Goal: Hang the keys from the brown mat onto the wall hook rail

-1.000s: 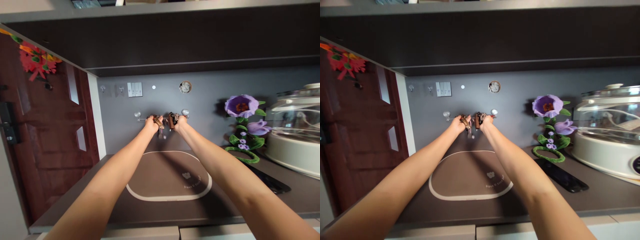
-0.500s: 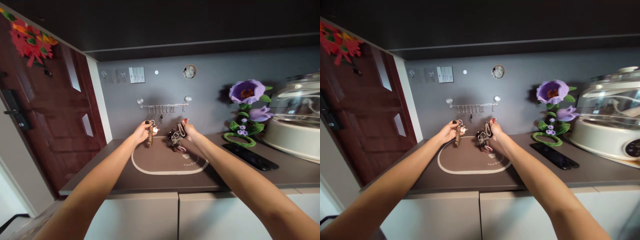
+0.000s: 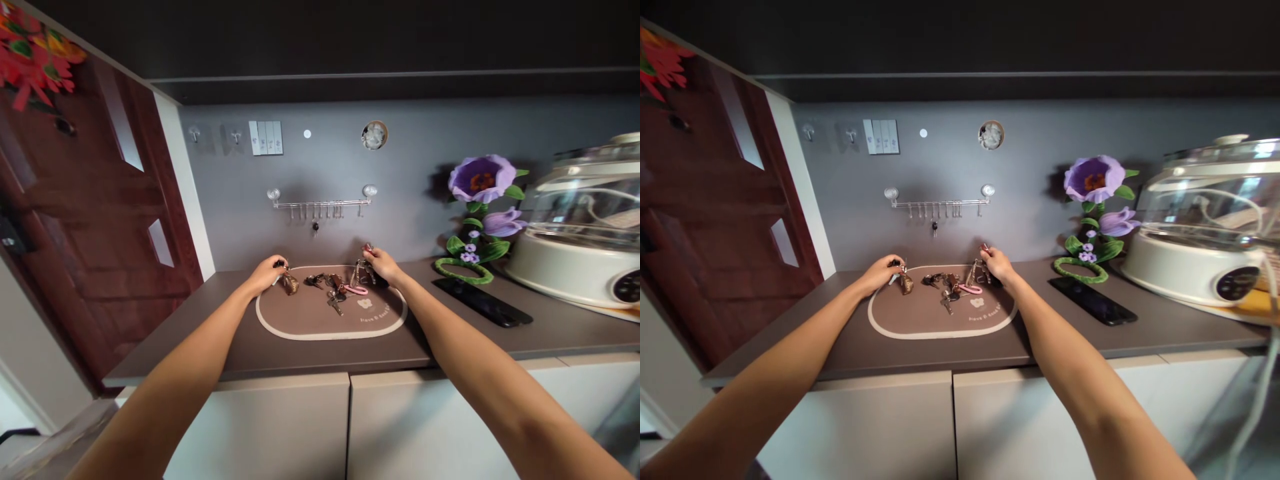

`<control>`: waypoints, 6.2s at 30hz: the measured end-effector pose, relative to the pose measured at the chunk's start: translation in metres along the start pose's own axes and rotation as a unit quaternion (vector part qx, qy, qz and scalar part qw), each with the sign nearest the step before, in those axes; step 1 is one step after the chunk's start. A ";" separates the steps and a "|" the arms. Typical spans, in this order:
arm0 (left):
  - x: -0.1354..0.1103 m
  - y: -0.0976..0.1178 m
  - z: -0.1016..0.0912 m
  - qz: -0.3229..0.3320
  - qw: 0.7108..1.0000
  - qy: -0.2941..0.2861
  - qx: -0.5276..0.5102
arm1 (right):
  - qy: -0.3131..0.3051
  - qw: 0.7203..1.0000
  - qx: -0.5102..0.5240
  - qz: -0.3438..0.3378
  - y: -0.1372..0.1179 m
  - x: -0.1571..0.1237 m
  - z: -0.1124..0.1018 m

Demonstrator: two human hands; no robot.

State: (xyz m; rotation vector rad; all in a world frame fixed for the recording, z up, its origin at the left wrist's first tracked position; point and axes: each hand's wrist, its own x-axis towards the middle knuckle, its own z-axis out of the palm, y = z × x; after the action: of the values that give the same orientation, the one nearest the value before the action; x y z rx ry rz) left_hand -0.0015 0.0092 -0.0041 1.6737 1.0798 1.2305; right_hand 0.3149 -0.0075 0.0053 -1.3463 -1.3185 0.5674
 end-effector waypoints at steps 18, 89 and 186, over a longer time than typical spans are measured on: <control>0.001 0.004 0.003 0.107 0.982 0.009 0.155 | -0.075 0.957 -0.259 -0.104 -0.056 0.011 0.061; -0.029 0.045 0.004 0.021 0.992 -0.002 -0.122 | -0.150 0.973 0.175 0.011 -0.097 -0.073 0.101; 0.000 -0.003 -0.004 0.065 0.991 0.024 0.118 | -0.032 0.974 -0.007 -0.223 -0.062 -0.032 0.158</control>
State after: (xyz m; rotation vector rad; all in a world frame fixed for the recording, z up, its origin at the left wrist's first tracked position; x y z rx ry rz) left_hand -0.0061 0.0107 -0.0061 1.9277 1.2001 1.2691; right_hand 0.1429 0.0063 0.0076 -1.0026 -1.6186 0.2928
